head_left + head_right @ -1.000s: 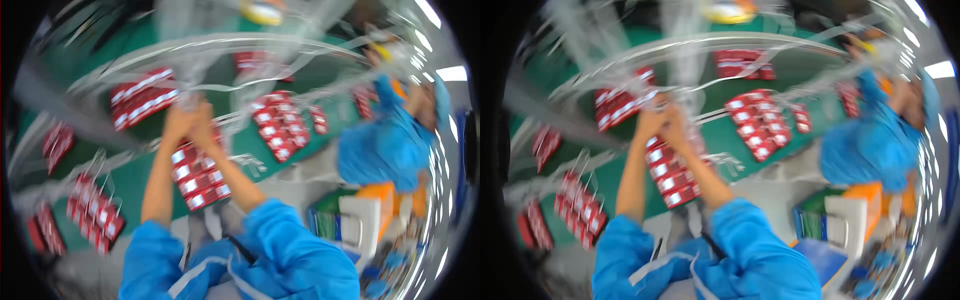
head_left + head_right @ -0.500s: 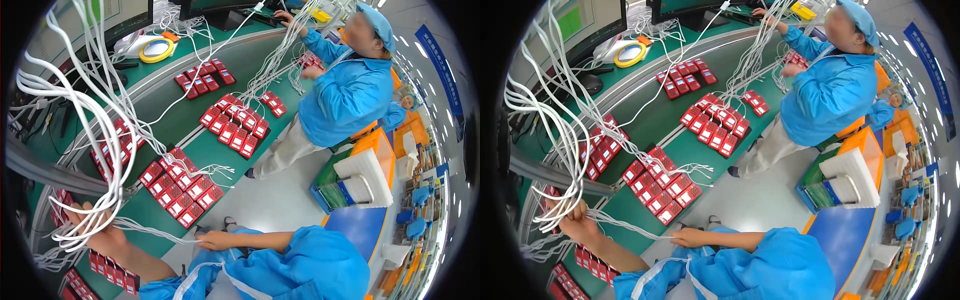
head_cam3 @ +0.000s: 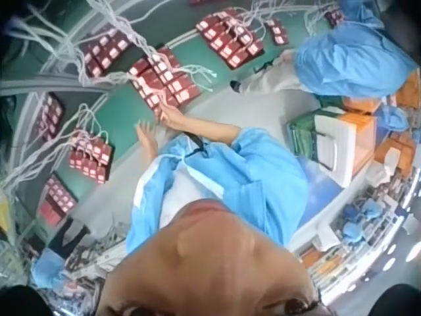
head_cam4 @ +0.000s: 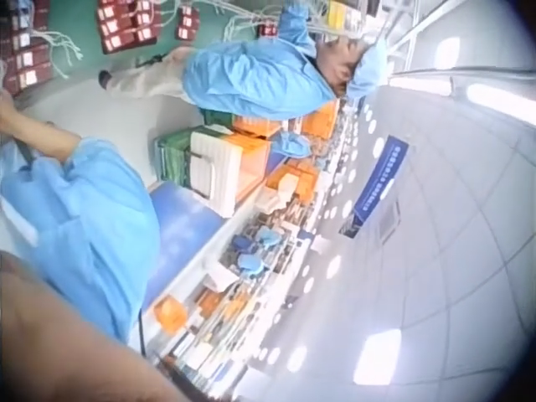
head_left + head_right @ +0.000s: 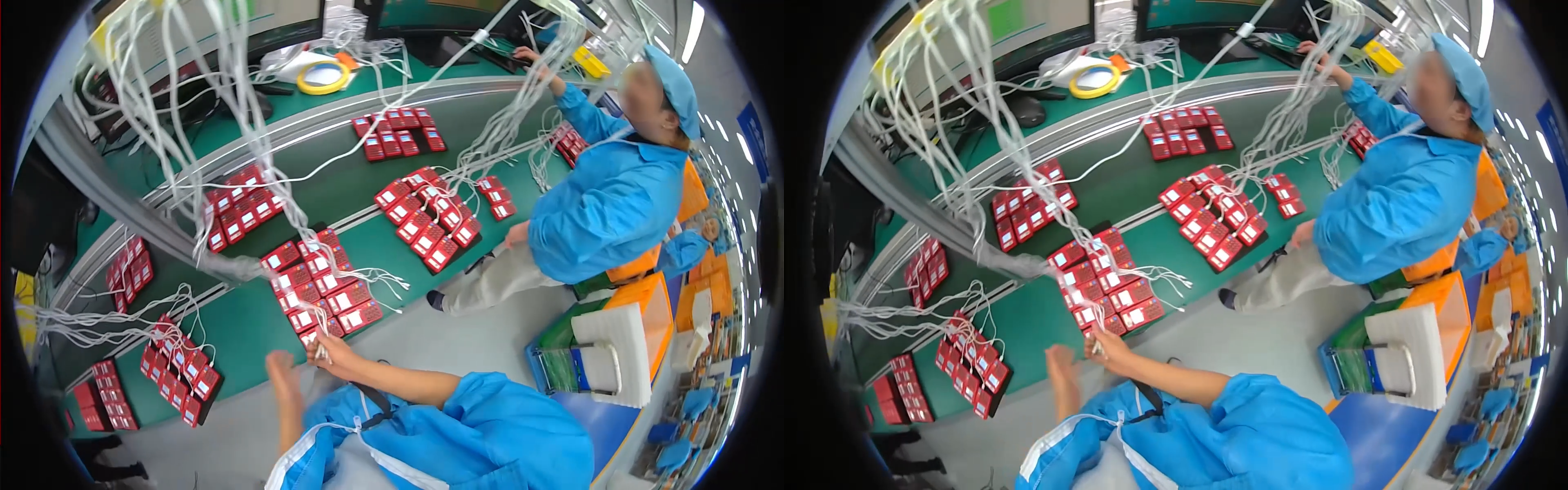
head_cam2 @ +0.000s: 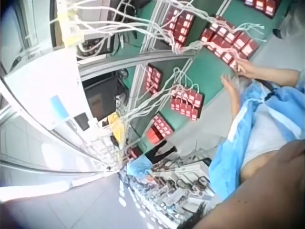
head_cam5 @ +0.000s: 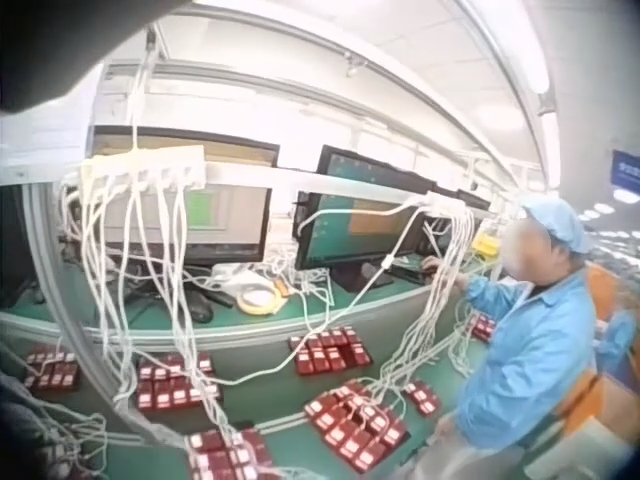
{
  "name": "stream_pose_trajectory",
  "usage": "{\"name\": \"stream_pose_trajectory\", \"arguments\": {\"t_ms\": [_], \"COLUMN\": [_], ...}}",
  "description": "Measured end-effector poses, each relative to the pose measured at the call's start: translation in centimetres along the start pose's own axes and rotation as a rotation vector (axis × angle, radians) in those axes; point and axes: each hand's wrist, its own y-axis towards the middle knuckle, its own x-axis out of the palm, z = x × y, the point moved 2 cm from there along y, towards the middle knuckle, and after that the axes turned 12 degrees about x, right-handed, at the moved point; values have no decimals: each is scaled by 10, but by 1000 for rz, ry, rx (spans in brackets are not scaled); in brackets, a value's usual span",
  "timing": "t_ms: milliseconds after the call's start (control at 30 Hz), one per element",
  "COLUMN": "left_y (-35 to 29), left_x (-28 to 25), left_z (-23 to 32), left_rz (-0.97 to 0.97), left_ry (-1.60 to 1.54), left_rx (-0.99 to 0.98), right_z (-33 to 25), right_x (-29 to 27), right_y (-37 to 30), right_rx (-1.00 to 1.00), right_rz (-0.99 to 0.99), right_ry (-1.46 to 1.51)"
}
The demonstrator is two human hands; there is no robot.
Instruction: The person assembles red keypad devices and connects white cables to them by hand on an electronics production line.
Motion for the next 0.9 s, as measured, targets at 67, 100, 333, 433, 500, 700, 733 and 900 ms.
{"name": "stream_pose_trajectory", "arguments": {"t_ms": [67, 100, 333, 433, 500, 700, 733, 900], "left_y": [8, 22, 63, 115, 167, 288, 296, 300], "left_x": [18, 11, 36, 32, 31, 67, 64, 69], "left_z": [-29, -35, 0, 3, 7, -9, -12, -12], "left_rz": [-260, -231, 53, -30, -197, -631, -679, -753], "left_ry": [-327, -459, -93, 283, 650, 832, 855, 633], "left_rx": [65, -16, 233, 617, 619, 473, 430, 295], "right_z": [18, 30, 30, -4, -51, -165, -171, -196], "right_x": [22, 31, 47, 43, 46, 33, 33, 25], "right_y": [23, 34, 57, 82, 100, 169, 179, 227], "right_rx": [-133, -204, -384, -725, -659, -675, -720, -611], "right_rz": [38, 75, 17, -29, 174, 454, 438, 423], "right_ry": [-201, -367, -832, -1256, -1263, -1078, -1016, -1052]}}
